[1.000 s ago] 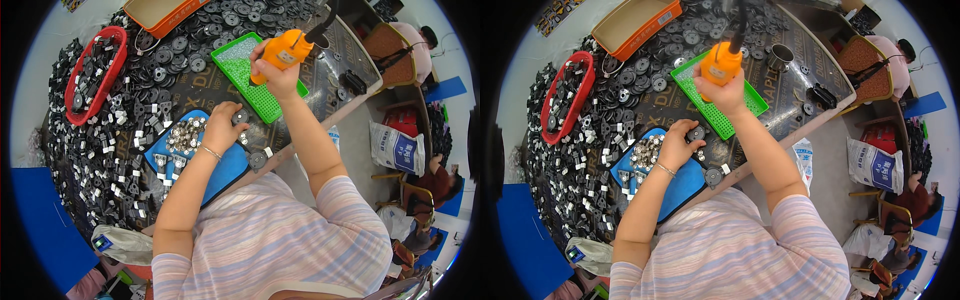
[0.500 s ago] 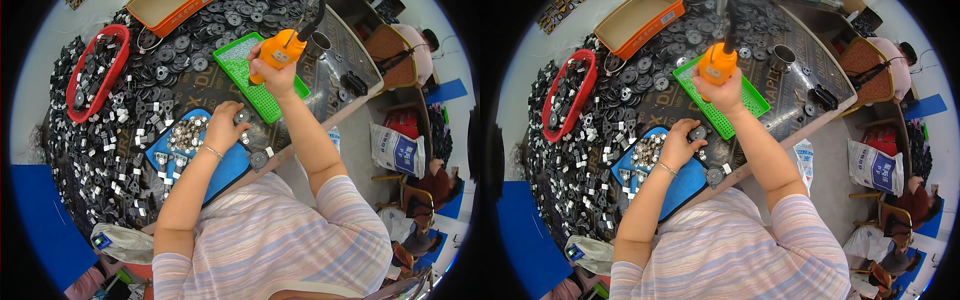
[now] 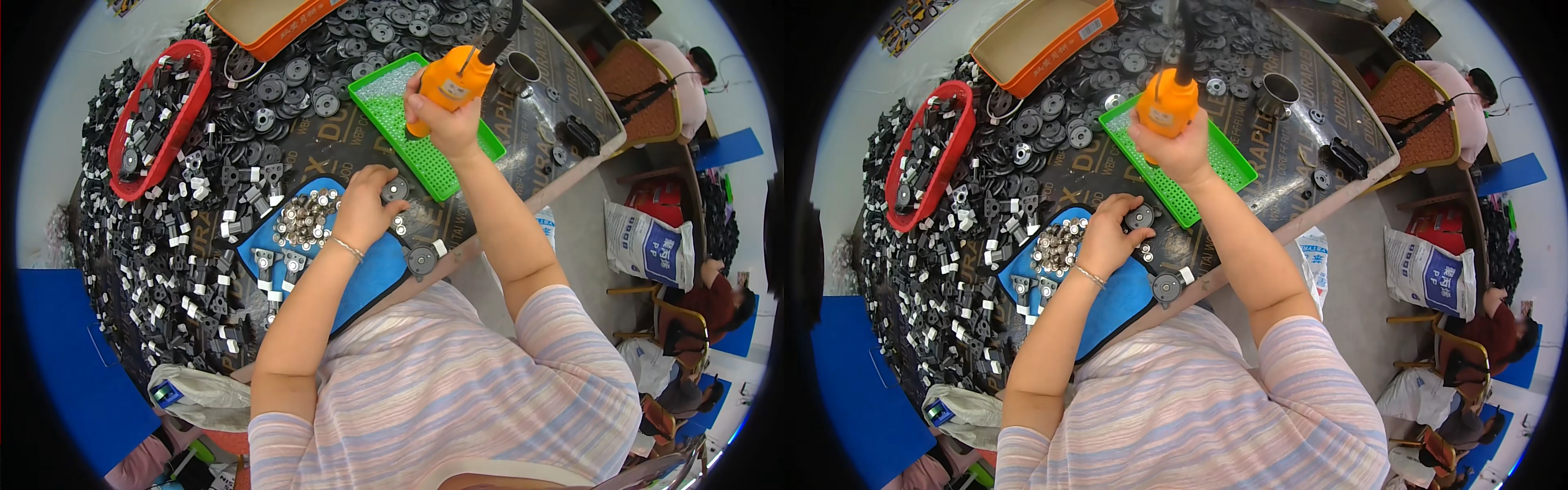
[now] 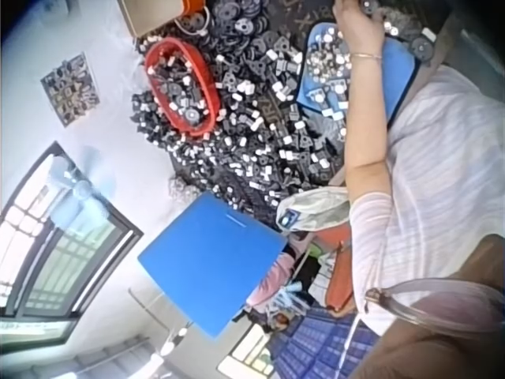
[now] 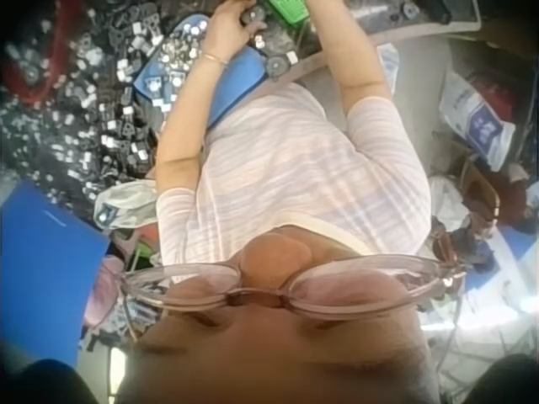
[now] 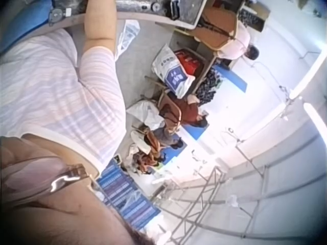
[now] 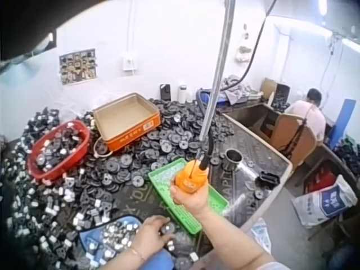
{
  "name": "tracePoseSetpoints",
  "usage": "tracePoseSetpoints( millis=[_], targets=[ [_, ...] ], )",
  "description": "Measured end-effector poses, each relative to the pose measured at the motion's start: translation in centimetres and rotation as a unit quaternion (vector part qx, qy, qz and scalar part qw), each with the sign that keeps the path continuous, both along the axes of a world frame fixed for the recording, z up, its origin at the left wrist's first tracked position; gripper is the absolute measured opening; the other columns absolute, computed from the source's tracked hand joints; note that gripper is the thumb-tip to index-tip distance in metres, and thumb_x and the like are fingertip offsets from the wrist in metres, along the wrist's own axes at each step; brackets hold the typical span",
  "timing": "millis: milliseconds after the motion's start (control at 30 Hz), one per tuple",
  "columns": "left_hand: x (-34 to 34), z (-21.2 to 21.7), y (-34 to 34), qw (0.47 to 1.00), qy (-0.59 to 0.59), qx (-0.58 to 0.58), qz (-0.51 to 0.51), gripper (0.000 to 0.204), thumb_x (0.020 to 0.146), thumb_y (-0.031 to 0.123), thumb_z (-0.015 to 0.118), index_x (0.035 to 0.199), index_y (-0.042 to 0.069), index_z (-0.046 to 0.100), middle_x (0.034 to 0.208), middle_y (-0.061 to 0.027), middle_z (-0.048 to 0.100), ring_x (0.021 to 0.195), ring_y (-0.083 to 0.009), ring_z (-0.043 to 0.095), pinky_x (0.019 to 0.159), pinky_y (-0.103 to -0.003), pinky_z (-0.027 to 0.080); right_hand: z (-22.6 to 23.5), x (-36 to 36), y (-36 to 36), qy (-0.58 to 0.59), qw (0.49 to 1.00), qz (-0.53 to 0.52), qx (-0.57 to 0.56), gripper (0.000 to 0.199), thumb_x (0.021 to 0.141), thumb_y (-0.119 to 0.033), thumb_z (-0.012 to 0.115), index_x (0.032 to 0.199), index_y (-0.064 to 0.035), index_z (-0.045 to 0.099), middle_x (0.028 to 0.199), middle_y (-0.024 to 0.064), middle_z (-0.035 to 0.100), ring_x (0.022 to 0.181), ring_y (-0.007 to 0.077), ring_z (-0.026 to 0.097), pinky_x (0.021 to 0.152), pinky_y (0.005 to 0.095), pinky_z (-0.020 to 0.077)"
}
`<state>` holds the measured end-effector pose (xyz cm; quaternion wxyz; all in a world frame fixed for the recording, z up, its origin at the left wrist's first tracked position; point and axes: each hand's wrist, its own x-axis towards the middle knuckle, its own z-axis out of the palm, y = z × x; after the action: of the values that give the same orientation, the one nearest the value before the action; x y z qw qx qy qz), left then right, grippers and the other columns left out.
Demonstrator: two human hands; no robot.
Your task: The recorder is assembling small mechanical toy motor components using an electric screwdriver at a workbench.
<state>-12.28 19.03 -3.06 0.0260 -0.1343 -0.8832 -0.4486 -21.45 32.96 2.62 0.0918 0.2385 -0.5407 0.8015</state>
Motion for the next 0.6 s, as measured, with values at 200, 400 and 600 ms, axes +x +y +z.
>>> tracePoseSetpoints(
  millis=[200, 400, 600],
  targets=[
    [0.1, -0.3, 0.0, 1.000, 0.014, 0.001, 0.002, 0.051, 0.059, 0.009, 0.078, 0.105, -0.001, 0.060, 0.105, -0.0142, 0.058, 0.099, -0.0327, 0.053, 0.086, -0.036, 0.044, 2.3, 1.7, 1.5, 0.039, 0.996, 0.042, -0.068, 0.025, 0.076, -0.003, 0.060, 0.098, 0.0027, 0.050, 0.086, 0.0148, 0.057, 0.058, 0.0183, 0.055, 0.054, 0.0276, 0.0455],
    [0.2, -0.4, -0.1, 1.000, 0.007, -0.001, 0.000, 0.051, 0.060, 0.010, 0.078, 0.106, 0.000, 0.059, 0.106, -0.0135, 0.057, 0.100, -0.0323, 0.053, 0.087, -0.036, 0.044, 2.9, 5.5, 0.9, 0.002, 0.989, 0.145, -0.024, 0.027, 0.075, -0.009, 0.064, 0.095, 0.0031, 0.050, 0.083, 0.0150, 0.053, 0.058, 0.0182, 0.055, 0.053, 0.0265, 0.0448],
    [0.3, -0.2, 0.2, 1.000, -0.003, 0.011, 0.005, 0.046, 0.060, 0.009, 0.078, 0.102, 0.001, 0.059, 0.104, -0.0123, 0.057, 0.100, -0.0325, 0.052, 0.087, -0.037, 0.043, 1.6, 6.3, -0.7, -0.009, 0.990, 0.135, -0.037, 0.025, 0.075, -0.006, 0.064, 0.093, 0.0036, 0.050, 0.083, 0.0144, 0.053, 0.058, 0.0153, 0.054, 0.052, 0.0247, 0.0452]
  ],
)
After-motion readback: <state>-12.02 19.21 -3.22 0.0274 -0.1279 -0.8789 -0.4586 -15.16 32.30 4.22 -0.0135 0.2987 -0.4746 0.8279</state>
